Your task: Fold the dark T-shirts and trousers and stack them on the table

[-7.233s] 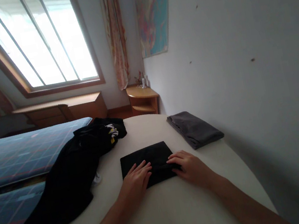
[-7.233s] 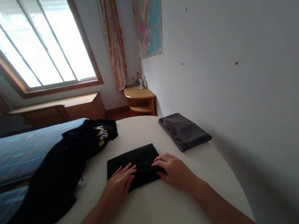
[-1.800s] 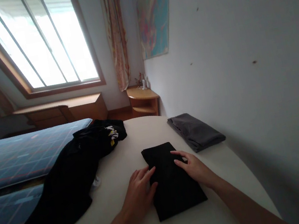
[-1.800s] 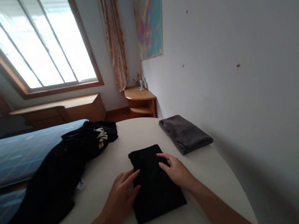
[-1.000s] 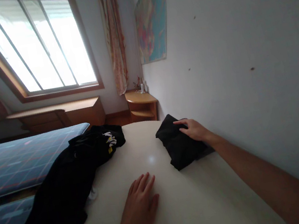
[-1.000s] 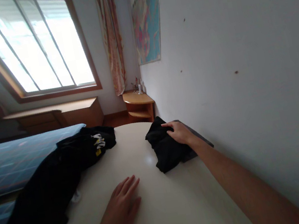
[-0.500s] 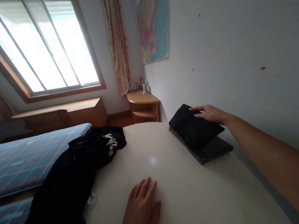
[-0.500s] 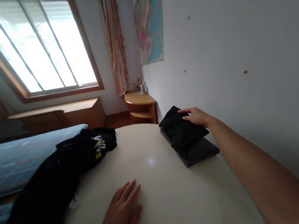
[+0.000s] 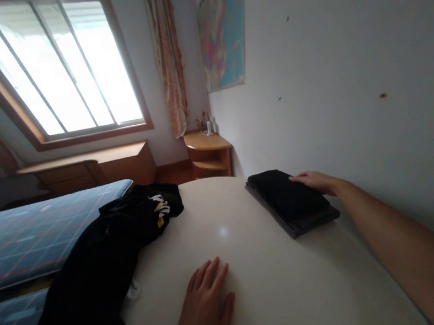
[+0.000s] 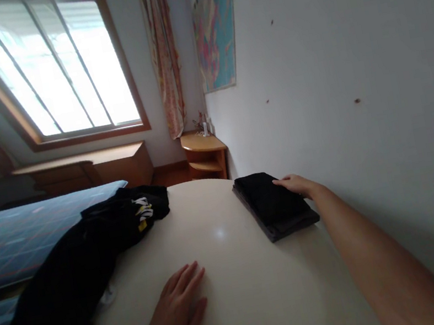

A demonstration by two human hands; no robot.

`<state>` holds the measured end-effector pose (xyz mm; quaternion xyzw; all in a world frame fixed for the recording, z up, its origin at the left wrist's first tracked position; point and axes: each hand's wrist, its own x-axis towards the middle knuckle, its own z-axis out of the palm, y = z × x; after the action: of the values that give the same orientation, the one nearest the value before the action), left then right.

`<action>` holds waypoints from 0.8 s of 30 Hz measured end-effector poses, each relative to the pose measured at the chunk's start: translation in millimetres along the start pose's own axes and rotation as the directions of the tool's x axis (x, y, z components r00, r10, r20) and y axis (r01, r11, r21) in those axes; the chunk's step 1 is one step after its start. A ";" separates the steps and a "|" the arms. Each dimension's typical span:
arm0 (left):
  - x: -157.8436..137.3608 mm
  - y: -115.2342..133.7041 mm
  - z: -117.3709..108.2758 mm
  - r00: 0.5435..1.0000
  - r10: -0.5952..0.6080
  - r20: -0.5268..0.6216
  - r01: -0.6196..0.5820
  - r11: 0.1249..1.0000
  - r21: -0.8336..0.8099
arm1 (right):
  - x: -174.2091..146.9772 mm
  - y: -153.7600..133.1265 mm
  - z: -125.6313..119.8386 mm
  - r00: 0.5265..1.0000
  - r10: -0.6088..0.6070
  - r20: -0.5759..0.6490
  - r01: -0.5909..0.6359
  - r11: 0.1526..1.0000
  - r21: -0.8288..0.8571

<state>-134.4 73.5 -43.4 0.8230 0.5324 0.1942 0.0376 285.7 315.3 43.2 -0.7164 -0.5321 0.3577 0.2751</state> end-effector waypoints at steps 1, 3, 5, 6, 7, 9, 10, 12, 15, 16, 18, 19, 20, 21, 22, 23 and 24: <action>0.2 0.7 -0.8 1.000 -0.004 0.008 0.004 1.000 0.002 | -2.4 2.0 -2.1 0.999 0.009 0.036 -0.008 1.000 -0.012; 0.3 1.6 -1.8 1.000 -0.009 0.021 0.009 1.000 0.004 | -6.5 3.8 -7.3 0.994 -0.010 0.108 0.013 1.000 -0.026; -0.1 1.3 -1.3 1.000 -0.014 0.023 0.014 1.000 0.002 | -7.7 2.9 -12.9 0.989 -0.045 0.144 0.046 0.999 -0.002; -0.4 0.8 -0.6 1.000 -0.012 0.022 0.012 1.000 -0.001 | -6.9 1.9 -15.5 0.989 -0.057 0.134 0.055 0.998 0.018; -0.7 0.2 0.2 1.000 -0.008 0.020 0.009 1.000 -0.004 | -5.4 1.0 -17.9 0.992 -0.065 0.107 0.062 0.997 0.035; -1.1 -0.6 1.4 1.000 -0.005 0.013 0.005 1.000 -0.009 | -1.1 1.1 -21.8 0.997 -0.081 -0.004 0.081 0.996 0.029; -1.1 -0.6 1.5 1.000 -0.004 0.013 0.005 1.000 -0.010 | 1.1 2.5 -23.0 0.993 -0.098 -0.071 0.097 0.995 -0.011; -0.7 0.1 0.8 1.000 -0.012 0.019 0.012 1.000 -0.008 | 4.3 8.1 -23.4 0.977 -0.140 -0.160 0.120 0.984 -0.130; -0.1 1.7 -1.0 0.999 -0.018 0.032 0.018 1.000 0.001 | 5.2 18.0 -18.8 0.972 -0.176 -0.157 0.130 0.954 -0.269; -0.1 1.8 -1.1 0.999 -0.019 0.032 0.019 1.000 0.004 | 4.9 20.0 -16.1 0.973 -0.180 -0.145 0.132 0.947 -0.292; -0.5 1.3 -0.5 0.999 -0.016 0.027 0.016 1.000 0.010 | 4.5 21.0 -8.9 0.969 -0.201 -0.147 0.141 0.930 -0.339; -0.7 0.8 0.2 1.000 -0.014 0.022 0.014 1.000 0.011 | 4.4 20.3 -4.3 0.962 -0.222 -0.158 0.151 0.918 -0.368; -0.9 0.3 0.9 1.000 -0.011 0.018 0.010 1.000 0.011 | 4.4 19.3 1.3 0.953 -0.250 -0.170 0.166 0.902 -0.398; -1.0 0.0 1.4 1.000 -0.010 0.016 0.010 1.000 0.011 | 4.0 18.5 7.8 0.943 -0.280 -0.178 0.183 0.886 -0.427; -1.0 -0.1 1.6 1.000 -0.009 0.016 0.009 1.000 0.010 | 3.3 18.2 15.2 0.934 -0.308 -0.180 0.200 0.870 -0.450; -0.8 0.1 1.4 1.000 -0.010 0.018 0.010 1.000 0.009 | 2.0 18.7 23.0 0.928 -0.328 -0.175 0.212 0.853 -0.477; -0.6 0.6 0.9 1.000 -0.011 0.023 0.011 1.000 0.008 | 0.2 19.9 31.0 0.927 -0.338 -0.165 0.214 0.836 -0.505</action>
<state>-133.8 72.8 -44.2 0.8225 0.5372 0.1822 0.0415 272.1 310.2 9.3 -0.7158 -0.6636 0.0789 0.2027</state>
